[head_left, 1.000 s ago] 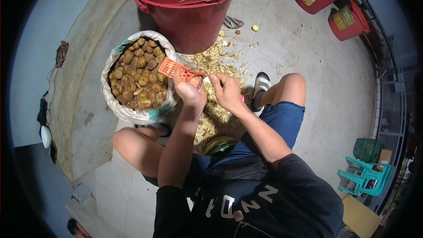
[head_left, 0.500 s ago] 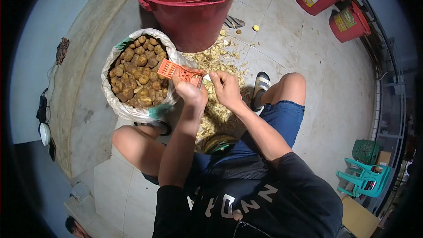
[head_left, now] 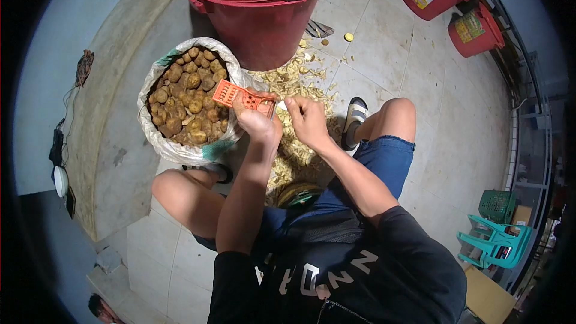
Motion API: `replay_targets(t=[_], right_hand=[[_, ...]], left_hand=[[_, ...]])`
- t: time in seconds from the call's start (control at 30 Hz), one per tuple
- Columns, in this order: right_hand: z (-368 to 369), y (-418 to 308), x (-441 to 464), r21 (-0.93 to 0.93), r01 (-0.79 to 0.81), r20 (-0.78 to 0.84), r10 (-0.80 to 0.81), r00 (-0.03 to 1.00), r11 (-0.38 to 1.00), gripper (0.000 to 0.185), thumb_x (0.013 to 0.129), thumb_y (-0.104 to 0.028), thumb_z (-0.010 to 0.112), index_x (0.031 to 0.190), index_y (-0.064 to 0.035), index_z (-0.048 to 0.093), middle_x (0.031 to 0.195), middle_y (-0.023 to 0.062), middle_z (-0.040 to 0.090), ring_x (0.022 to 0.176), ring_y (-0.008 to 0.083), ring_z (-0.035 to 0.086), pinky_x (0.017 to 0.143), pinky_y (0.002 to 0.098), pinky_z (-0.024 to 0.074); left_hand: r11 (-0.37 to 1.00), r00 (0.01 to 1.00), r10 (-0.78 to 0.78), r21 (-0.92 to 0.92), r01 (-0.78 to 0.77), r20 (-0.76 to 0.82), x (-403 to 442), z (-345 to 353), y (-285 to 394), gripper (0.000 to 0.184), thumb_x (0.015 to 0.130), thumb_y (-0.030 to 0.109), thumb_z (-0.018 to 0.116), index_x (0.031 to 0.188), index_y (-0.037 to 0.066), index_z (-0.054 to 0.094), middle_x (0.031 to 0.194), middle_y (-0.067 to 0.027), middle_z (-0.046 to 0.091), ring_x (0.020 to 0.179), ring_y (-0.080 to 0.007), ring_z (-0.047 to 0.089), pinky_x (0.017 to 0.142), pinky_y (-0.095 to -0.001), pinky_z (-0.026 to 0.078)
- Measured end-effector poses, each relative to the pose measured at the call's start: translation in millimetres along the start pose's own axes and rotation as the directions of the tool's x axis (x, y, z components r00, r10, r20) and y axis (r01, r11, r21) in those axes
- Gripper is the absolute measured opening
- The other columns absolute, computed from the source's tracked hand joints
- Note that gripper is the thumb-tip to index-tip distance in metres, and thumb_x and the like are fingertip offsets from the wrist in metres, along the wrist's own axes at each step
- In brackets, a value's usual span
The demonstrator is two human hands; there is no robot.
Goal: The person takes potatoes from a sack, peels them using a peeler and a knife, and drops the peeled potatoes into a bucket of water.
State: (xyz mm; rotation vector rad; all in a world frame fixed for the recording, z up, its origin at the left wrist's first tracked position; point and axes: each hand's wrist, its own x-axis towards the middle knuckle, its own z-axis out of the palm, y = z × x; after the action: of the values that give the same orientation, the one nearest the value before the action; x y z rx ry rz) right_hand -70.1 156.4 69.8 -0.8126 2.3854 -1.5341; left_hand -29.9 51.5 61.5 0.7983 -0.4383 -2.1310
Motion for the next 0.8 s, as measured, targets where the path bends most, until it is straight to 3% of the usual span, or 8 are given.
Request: replay_targets(t=[0.2, 0.27, 0.4, 0.5, 0.57, 0.67, 0.8], right_hand=[[0.9, 2.2, 4.9, -0.051, 0.013, -0.007, -0.014, 1.0, 0.999, 0.037, 0.094, -0.023, 0.056, 0.068, 0.0022, 0.055, 0.059, 0.0216, 0.051, 0.051, 0.0372, 0.049, 0.052, 0.0433, 0.0381], [2.4, -0.2, -1.0, -0.036, 0.13, -0.026, -0.131, 0.991, 0.991, 0.037, 0.094, -0.024, 0.056, 0.067, 0.0021, 0.055, 0.058, 0.022, 0.051, 0.05, 0.037, 0.048, 0.051, 0.0441, 0.0378], [1.6, 0.6, 3.7, -0.067, 0.027, -0.013, -0.028, 1.0, 0.997, 0.037, 0.094, -0.024, 0.056, 0.068, 0.0019, 0.055, 0.06, 0.022, 0.052, 0.053, 0.0377, 0.05, 0.053, 0.0441, 0.0388], [2.4, 0.7, 0.8, -0.06, 0.136, -0.003, -0.136, 0.991, 0.989, 0.037, 0.094, -0.024, 0.057, 0.068, 0.0018, 0.055, 0.061, 0.0219, 0.052, 0.053, 0.0376, 0.051, 0.053, 0.0441, 0.0394], [-0.4, -3.7, 3.4, -0.035, -0.016, 0.003, 0.016, 1.0, 0.999, 0.036, 0.093, -0.023, 0.058, 0.068, 0.0019, 0.055, 0.061, 0.022, 0.052, 0.053, 0.0373, 0.051, 0.053, 0.044, 0.0392], [3.5, -3.5, -4.5, -0.053, 0.087, 0.017, -0.086, 0.996, 0.995, 0.035, 0.093, -0.022, 0.058, 0.068, 0.0022, 0.055, 0.061, 0.0223, 0.051, 0.053, 0.0367, 0.051, 0.052, 0.0436, 0.0388], [5.0, -0.8, -0.9, -0.026, 0.049, -0.012, -0.05, 0.999, 0.998, 0.035, 0.093, -0.021, 0.058, 0.068, 0.0028, 0.055, 0.061, 0.0225, 0.052, 0.053, 0.0366, 0.051, 0.052, 0.0432, 0.039]], left_hand=[[1.0, 1.0, 0.001, 0.014, -0.001, 0.019, 1.1, -0.7, 0.7, 0.035, 0.097, 0.035, 0.036, 0.087, 0.005, 0.05, 0.067, -0.0115, 0.055, 0.063, -0.0266, 0.055, 0.069, -0.0409, 0.047], [1.0, 0.999, 0.012, -0.021, -0.011, 0.044, 0.5, -4.0, -0.9, 0.034, 0.097, 0.035, 0.036, 0.089, 0.004, 0.051, 0.066, -0.0115, 0.056, 0.064, -0.0266, 0.055, 0.069, -0.0404, 0.047], [1.0, 1.0, 0.002, 0.004, -0.003, 0.015, -0.1, -0.6, 1.0, 0.034, 0.097, 0.034, 0.036, 0.088, 0.005, 0.05, 0.066, -0.0112, 0.055, 0.064, -0.0272, 0.055, 0.069, -0.041, 0.047], [1.0, 0.999, 0.012, -0.026, -0.011, 0.034, 1.4, -4.6, -2.1, 0.034, 0.097, 0.034, 0.036, 0.088, 0.005, 0.05, 0.066, -0.0115, 0.055, 0.064, -0.0276, 0.055, 0.069, -0.0408, 0.047], [1.0, 0.999, 0.022, -0.012, -0.022, 0.034, 2.4, -4.4, -1.9, 0.033, 0.096, 0.033, 0.036, 0.087, 0.005, 0.049, 0.066, -0.0115, 0.055, 0.064, -0.0277, 0.055, 0.069, -0.0408, 0.047], [0.999, 0.999, -0.009, -0.039, 0.01, 0.033, 4.6, -9.2, -2.6, 0.033, 0.096, 0.034, 0.036, 0.087, 0.005, 0.05, 0.066, -0.0113, 0.056, 0.064, -0.0274, 0.056, 0.07, -0.0398, 0.047], [1.0, 1.0, 0.013, -0.014, -0.013, 0.015, 3.2, -3.2, -0.6, 0.033, 0.096, 0.033, 0.036, 0.086, 0.005, 0.05, 0.066, -0.0109, 0.056, 0.065, -0.0267, 0.056, 0.071, -0.0389, 0.047]])
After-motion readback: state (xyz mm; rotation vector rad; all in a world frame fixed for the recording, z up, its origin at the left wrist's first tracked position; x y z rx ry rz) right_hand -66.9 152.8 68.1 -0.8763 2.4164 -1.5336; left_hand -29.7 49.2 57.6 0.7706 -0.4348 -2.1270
